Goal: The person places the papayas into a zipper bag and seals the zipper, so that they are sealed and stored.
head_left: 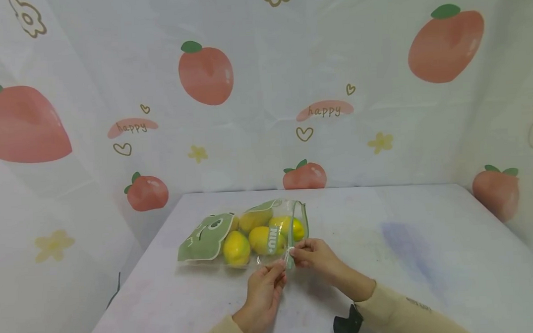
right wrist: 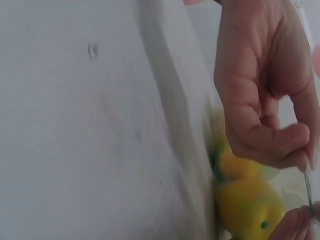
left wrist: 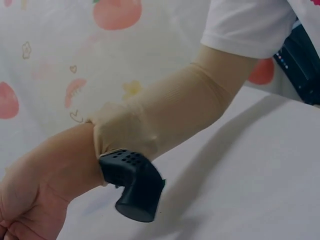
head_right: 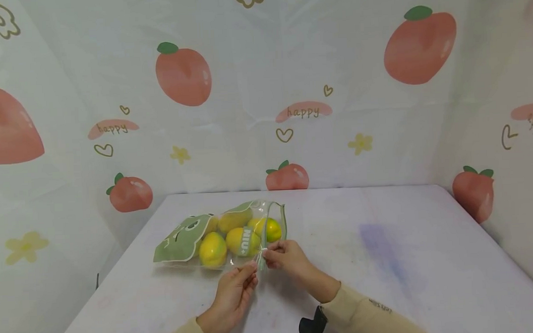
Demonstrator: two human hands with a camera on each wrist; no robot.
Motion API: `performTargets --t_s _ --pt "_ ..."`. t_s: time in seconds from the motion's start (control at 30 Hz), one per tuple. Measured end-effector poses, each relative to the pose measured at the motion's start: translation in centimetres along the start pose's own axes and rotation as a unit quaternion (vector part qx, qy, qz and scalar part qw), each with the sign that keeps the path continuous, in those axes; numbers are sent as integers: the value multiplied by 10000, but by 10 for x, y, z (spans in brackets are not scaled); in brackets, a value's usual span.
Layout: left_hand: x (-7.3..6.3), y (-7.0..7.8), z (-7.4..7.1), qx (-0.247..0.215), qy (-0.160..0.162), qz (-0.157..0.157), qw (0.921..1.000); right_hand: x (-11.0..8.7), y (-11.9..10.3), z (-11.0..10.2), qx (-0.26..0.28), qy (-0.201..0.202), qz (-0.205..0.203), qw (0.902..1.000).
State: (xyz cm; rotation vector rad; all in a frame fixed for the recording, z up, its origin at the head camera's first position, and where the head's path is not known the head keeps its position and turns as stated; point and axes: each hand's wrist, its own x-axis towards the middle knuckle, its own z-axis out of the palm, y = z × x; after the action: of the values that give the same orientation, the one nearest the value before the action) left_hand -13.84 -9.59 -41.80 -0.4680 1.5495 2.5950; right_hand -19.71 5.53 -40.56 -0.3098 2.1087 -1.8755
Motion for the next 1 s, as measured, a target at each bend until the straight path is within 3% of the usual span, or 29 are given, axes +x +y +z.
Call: performTargets --t_s 0.4,0.6,1.0 --pt "-11 -8 -5 101 4 -41 9999 39 2 -19 7 745 217 9970" --pt "-14 -10 -6 102 -47 -34 9999 56 -2 -27 -204 914 304 9951" --pt "-20 -15 -6 265 -167 -112 9994 88 -4 -49 46 1377 326 9899"
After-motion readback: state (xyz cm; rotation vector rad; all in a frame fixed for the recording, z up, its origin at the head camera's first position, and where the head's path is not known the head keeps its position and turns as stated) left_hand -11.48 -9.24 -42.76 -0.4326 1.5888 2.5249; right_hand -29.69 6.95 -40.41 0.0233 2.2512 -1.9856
